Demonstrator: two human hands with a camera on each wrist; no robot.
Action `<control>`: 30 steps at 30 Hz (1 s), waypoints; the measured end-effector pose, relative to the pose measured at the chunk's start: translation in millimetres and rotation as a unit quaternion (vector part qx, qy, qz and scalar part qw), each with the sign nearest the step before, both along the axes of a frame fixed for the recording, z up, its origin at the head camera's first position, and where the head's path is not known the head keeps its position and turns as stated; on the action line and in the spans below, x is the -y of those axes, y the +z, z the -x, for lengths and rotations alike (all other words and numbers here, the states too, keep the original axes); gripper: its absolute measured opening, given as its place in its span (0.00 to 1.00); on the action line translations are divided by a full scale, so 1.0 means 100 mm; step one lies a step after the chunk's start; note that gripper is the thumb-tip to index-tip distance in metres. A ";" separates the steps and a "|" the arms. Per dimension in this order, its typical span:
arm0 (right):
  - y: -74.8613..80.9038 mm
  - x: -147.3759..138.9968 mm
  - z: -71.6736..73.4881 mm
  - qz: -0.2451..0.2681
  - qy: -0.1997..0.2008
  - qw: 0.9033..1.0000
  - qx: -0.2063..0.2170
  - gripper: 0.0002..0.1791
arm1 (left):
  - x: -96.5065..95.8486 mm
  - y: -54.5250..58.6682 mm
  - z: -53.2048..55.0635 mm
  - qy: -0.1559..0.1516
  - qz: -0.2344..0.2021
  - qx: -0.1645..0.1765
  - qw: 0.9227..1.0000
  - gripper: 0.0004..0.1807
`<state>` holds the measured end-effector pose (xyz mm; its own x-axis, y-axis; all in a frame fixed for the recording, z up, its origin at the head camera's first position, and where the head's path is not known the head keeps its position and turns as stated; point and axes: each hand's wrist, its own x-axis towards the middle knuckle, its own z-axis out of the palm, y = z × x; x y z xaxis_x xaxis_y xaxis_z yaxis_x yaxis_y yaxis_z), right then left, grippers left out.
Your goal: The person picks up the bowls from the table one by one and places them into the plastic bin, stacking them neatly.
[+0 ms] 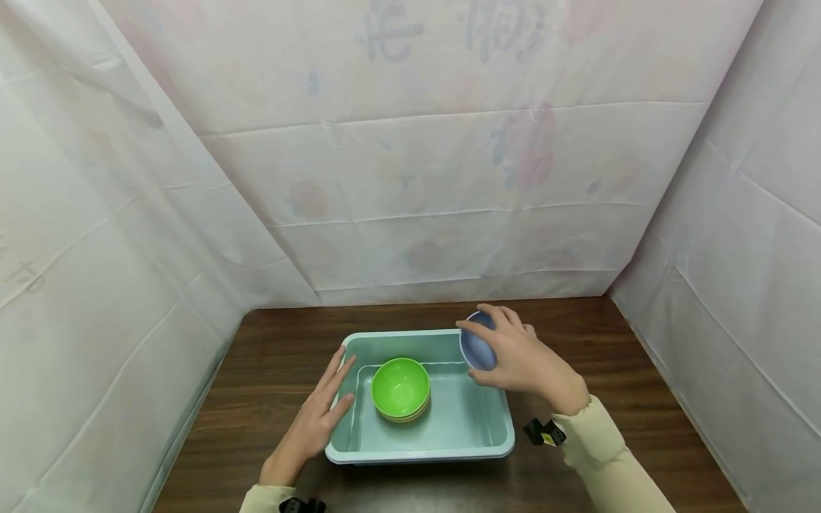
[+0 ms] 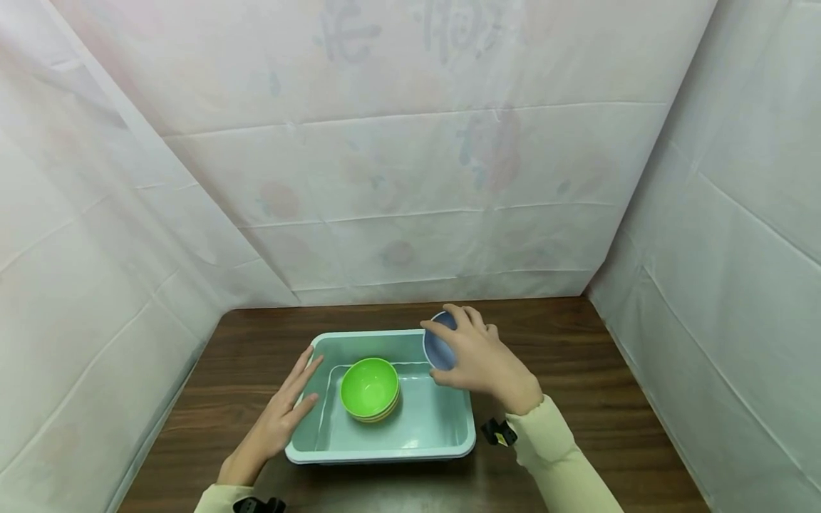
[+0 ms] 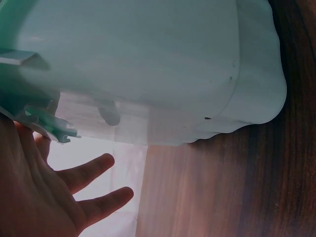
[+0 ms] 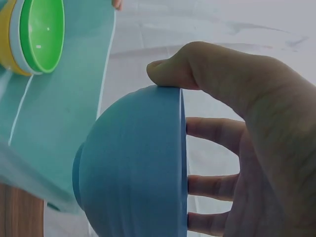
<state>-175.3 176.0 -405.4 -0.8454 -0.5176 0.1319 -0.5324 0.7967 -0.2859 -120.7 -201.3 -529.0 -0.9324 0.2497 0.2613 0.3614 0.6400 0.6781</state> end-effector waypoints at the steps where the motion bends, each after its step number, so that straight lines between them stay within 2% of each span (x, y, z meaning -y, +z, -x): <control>1: 0.01 0.02 0.00 0.001 0.008 1.000 -0.002 0.42 | 0.00 0.00 0.00 0.001 0.001 0.000 1.000 0.31; 9: 0.02 0.18 0.03 -0.025 0.068 0.997 -0.023 0.40 | 0.00 0.00 0.01 -0.002 0.004 -0.001 1.000 0.31; 16: 0.00 0.35 0.06 -0.060 0.127 0.989 -0.052 0.39 | 0.02 0.00 0.01 -0.001 0.002 0.002 1.000 0.31; 21: -0.01 0.45 0.07 -0.077 0.151 0.984 -0.059 0.39 | 0.02 -0.01 0.02 -0.007 -0.004 0.006 1.000 0.31; 30: -0.10 0.58 0.14 -0.071 0.203 0.974 -0.068 0.41 | 0.01 0.01 0.02 -0.014 -0.018 0.007 1.000 0.32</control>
<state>-188.9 118.1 -415.2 -0.5463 -0.8274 0.1304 -0.8376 0.5384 -0.0927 -123.0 -202.0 -528.2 -0.9291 0.2658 0.2572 0.3685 0.6050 0.7059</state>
